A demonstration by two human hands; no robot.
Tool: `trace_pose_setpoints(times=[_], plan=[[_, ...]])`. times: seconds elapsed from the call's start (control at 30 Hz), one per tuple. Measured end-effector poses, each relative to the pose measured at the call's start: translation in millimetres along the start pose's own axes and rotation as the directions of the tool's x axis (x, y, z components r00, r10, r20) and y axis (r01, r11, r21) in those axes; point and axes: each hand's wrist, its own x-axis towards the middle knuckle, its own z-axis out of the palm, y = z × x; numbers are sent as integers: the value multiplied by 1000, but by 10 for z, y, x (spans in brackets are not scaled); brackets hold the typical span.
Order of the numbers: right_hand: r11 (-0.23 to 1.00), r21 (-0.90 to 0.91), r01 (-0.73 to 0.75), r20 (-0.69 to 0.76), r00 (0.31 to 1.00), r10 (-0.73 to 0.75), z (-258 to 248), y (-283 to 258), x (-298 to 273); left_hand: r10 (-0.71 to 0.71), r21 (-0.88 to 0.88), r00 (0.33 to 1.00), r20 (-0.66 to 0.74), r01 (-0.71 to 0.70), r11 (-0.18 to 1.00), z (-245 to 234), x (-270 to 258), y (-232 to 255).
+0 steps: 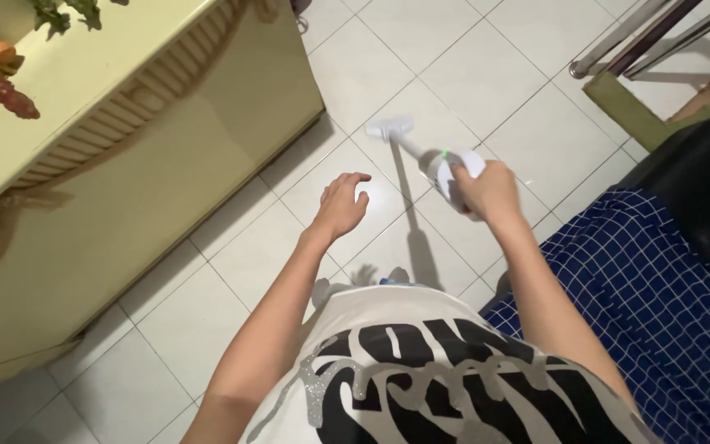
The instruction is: Vacuuming the tiled floor in a room using a handheld vacuum cleaner.
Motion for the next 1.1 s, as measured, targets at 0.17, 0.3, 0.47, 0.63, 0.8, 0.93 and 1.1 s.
trace_pose_setpoints(times=[0.17,0.3,0.47,0.63,0.8,0.93,1.1], plan=[[994,-107,17,-70,997,-25,-531,-438,-545,7,25,1000,-1,-7,1000,-74,97,125],[997,-58,42,-207,977,-53,-418,-326,-605,39,9,999,-11,-39,999,-69,134,81],[994,-30,103,-270,957,-107,346,158,39,39,22,999,1,-39,999,-76,95,65],[983,-99,152,-340,924,-177,721,497,696,47,30,999,25,-48,998,-24,27,-17],[981,-121,150,-350,918,-184,466,462,446,40,46,997,62,-43,998,-9,-38,-43],[994,-107,23,-249,967,-49,-100,226,-430,62,20,995,75,-64,998,33,17,-73],[993,-102,-66,-222,974,42,-345,-16,-1212,96,14,989,114,-99,995,33,97,35]])
